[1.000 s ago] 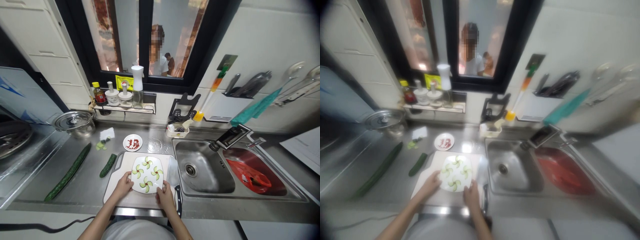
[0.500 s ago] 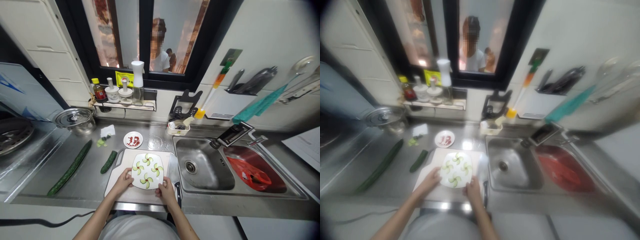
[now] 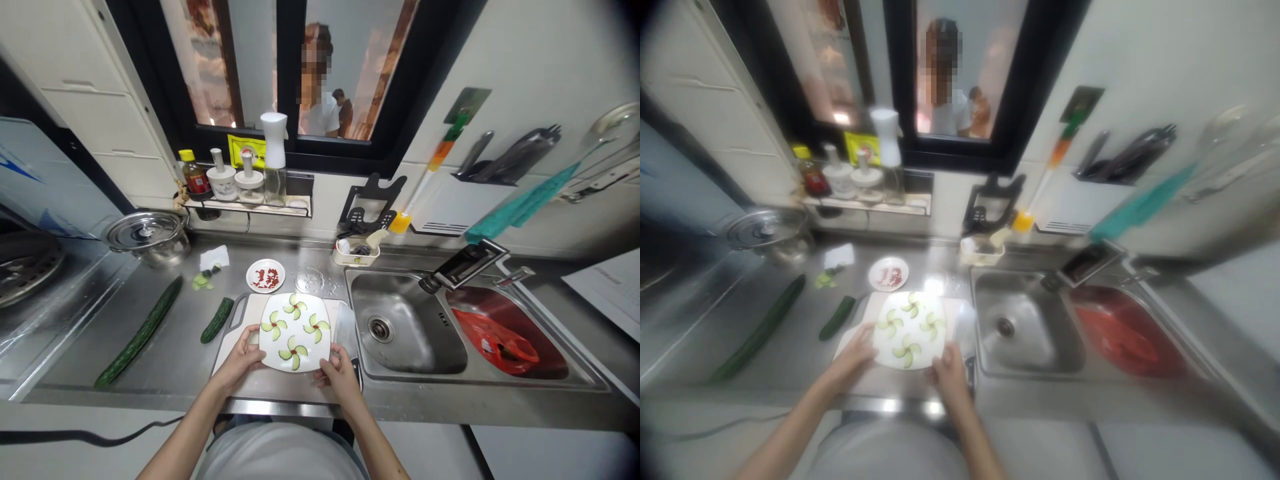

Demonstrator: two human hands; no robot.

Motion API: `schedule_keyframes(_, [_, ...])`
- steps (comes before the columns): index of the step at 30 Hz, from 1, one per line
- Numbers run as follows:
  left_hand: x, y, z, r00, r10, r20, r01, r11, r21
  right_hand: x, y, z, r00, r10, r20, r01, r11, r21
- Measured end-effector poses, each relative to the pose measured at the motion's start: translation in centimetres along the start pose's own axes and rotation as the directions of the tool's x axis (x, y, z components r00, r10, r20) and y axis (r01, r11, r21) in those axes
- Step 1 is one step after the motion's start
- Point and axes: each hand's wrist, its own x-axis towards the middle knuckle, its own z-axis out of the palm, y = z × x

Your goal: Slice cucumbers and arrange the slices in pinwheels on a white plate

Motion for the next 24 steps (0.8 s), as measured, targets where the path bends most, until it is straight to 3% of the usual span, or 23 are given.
schedule_keyframes(7, [-0.9, 1.6, 0.7, 0.998, 0.043, -0.052, -0.045, 0.999, -0.031, -0.7, -1.1, -0.2, 1.000, 0.006, -0.002, -0.005, 0.989, 0.151])
schedule_keyframes(14, [-1.0, 1.0, 1.2, 0.998, 0.044, 0.048, -0.038, 0.992, -0.123, -0.9, -2.0, 0.8, 0.987, 0.076, 0.143, -0.118, 0.943, 0.312])
schedule_keyframes(19, [-1.3, 0.1, 2.2, 0.993, 0.056, 0.099, -0.048, 0.995, -0.088, 0.1, -1.3, 1.4, 0.995, 0.087, 0.050, -0.099, 0.913, 0.395])
schedule_keyframes(22, [-0.7, -1.1, 2.3, 0.983, 0.077, 0.168, -0.086, 0.995, 0.050, -0.1, -0.9, -0.2, 0.998, 0.067, -0.010, -0.058, 0.918, 0.393])
schedule_keyframes(24, [0.2, -2.2, 2.0, 0.980, 0.099, 0.172, -0.145, 0.947, 0.285, -1.1, -0.6, -2.8, 0.997, 0.062, -0.045, -0.040, 0.924, 0.381])
